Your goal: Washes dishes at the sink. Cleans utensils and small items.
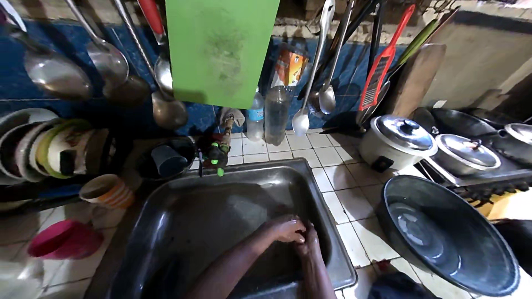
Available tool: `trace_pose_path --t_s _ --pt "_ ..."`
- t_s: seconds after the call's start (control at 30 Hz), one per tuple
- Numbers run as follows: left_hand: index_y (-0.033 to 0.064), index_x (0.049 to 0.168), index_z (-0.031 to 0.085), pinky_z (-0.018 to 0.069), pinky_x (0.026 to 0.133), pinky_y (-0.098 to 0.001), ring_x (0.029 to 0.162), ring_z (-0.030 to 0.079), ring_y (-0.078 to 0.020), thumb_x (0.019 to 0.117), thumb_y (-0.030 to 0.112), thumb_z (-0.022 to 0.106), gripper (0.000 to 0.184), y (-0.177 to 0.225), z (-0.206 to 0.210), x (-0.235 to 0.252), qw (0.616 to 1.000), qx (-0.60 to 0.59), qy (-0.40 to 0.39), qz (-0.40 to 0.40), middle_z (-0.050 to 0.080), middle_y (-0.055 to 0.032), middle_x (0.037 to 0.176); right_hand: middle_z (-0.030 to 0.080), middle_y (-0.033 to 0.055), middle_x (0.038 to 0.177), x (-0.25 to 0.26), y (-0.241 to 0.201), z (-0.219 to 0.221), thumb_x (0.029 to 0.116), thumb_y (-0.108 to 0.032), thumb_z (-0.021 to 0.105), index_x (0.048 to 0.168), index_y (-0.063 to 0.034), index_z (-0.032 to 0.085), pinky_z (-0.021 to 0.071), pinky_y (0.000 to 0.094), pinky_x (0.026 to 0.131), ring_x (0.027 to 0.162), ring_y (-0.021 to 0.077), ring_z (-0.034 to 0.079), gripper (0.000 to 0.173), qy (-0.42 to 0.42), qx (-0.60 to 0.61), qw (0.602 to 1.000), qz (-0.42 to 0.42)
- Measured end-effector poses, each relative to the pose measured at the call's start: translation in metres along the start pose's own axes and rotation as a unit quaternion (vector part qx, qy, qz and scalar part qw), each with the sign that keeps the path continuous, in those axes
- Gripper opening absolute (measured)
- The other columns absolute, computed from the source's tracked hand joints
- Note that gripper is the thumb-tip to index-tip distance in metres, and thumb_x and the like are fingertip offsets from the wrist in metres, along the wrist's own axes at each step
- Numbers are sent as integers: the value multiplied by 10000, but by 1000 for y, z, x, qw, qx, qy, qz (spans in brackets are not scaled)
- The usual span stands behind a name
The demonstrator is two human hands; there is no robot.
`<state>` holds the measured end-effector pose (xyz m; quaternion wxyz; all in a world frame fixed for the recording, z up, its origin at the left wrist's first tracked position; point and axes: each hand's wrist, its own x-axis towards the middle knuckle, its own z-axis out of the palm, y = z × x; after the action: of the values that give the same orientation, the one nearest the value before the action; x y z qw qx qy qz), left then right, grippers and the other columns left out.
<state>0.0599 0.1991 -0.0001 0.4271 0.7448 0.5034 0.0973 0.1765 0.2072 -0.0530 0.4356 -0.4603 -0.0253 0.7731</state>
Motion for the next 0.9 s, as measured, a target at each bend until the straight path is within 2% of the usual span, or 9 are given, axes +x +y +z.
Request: trace_pose_path --t_s 0.1,0.17,0.27,0.33,0.43,0.57,0.67,0.77,0.9 --pt "-3 1327 650 495 1039 -412 1147 662 -262 1068 190 522 347 -12 -10 -23 983 -109 149 -17 687 -187 1240 572 28 667 -1 -1 0 1097 -240 320 933 -72 519 512 231 462 509 96 570 308 -11 24 999 32" --pt "7 1393 597 454 1112 -419 1286 596 -290 1023 196 617 416 -38 -21 -52 970 -115 205 -64 618 -204 1378 583 45 701 3 -2 -2 1098 -213 301 944 -59 509 530 223 494 538 112 590 301 -5 61 997 43" --pt "81 1607 306 246 1228 -548 1526 242 -435 834 280 854 968 -90 -11 -114 978 25 110 -177 242 -259 1652 566 53 694 4 -3 -2 1092 -206 311 942 -48 509 507 217 481 520 118 559 294 33 96 994 41" --pt "157 1657 134 123 1248 -601 1558 18 -481 783 389 886 1176 -107 14 -149 966 100 19 -238 15 -266 1693 561 54 671 5 -5 0 1085 -201 318 919 -45 512 477 203 444 480 110 529 300 46 106 993 40" --pt "132 1654 149 22 1247 -613 1567 -72 -442 730 578 856 1246 -117 60 -171 969 113 34 -217 -7 -222 1707 571 62 690 4 -5 2 1081 -214 300 934 -48 508 505 215 484 511 120 552 304 39 133 989 49" --pt "119 1626 279 138 1266 -541 1572 113 -397 753 667 770 1142 -106 102 -125 967 74 206 -129 141 -241 1688 580 47 689 4 -5 2 1096 -232 279 928 -56 511 514 204 494 520 108 567 336 36 123 991 27" --pt "165 1620 311 202 1250 -532 1552 184 -412 788 458 829 1023 -91 106 -72 967 63 230 -95 151 -249 1683 588 74 767 4 -7 -2 1106 -220 275 1002 -44 502 556 262 579 620 153 614 306 42 106 993 2" --pt "208 1582 408 204 1253 -517 1548 220 -395 930 314 701 722 -87 107 -33 965 68 236 -93 230 -245 1663 588 85 790 1 -9 -2 1095 -219 291 1012 -43 505 562 283 585 643 173 619 289 50 107 993 9" --pt "-33 1378 596 286 1215 -500 1430 424 -424 1005 66 555 388 -87 85 -6 957 81 245 -132 494 -250 1507 586 83 791 0 -8 -2 1090 -203 309 1013 -49 502 566 283 584 640 172 621 259 56 129 990 10"
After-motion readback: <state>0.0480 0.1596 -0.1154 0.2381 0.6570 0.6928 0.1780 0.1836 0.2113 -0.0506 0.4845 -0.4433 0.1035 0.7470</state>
